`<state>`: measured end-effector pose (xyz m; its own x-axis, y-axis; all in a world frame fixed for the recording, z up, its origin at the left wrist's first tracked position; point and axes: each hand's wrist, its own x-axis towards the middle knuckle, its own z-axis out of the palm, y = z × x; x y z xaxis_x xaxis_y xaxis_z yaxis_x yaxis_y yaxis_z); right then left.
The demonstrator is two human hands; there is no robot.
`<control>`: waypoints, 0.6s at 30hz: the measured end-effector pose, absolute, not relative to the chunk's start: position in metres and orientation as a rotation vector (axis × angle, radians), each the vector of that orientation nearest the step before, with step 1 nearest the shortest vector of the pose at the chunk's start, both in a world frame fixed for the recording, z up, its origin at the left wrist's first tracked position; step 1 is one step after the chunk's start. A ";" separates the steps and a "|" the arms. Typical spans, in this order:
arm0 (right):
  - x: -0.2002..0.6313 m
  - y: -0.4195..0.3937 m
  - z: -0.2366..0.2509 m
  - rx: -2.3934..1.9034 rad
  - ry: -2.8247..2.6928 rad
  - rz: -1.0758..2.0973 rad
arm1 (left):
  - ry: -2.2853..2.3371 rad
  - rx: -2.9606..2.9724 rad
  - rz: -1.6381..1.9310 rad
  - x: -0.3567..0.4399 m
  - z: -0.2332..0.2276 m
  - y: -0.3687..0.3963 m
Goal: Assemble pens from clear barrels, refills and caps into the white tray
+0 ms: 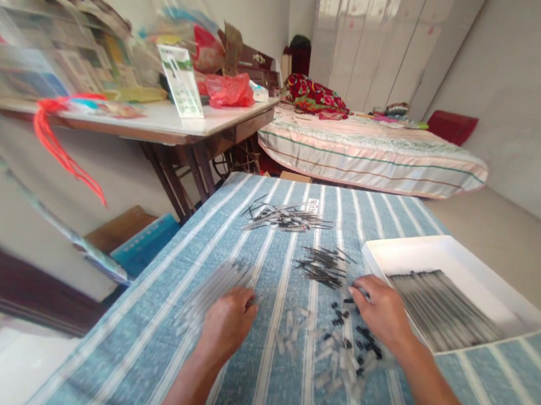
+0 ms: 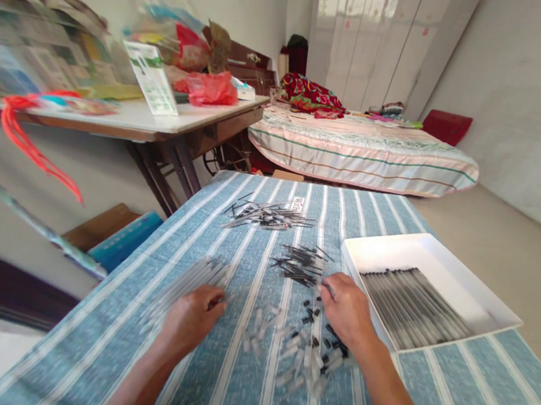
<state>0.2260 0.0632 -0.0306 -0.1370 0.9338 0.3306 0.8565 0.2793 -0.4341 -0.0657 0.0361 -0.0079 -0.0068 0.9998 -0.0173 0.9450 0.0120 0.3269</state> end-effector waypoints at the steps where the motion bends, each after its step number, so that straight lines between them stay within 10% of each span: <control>1: 0.216 0.068 -0.033 -1.588 -2.042 0.182 | 2.068 2.040 0.222 -0.064 -0.007 0.035; 18: 0.168 0.093 -0.057 -1.737 -2.291 -0.132 | 2.050 2.029 0.015 -0.047 -0.007 0.030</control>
<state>0.1683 0.0928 -0.0573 -0.2493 0.9323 0.2621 0.9562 0.2798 -0.0857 -0.0472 0.0304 -0.0073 0.0062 0.9848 -0.1737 0.9822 0.0266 0.1861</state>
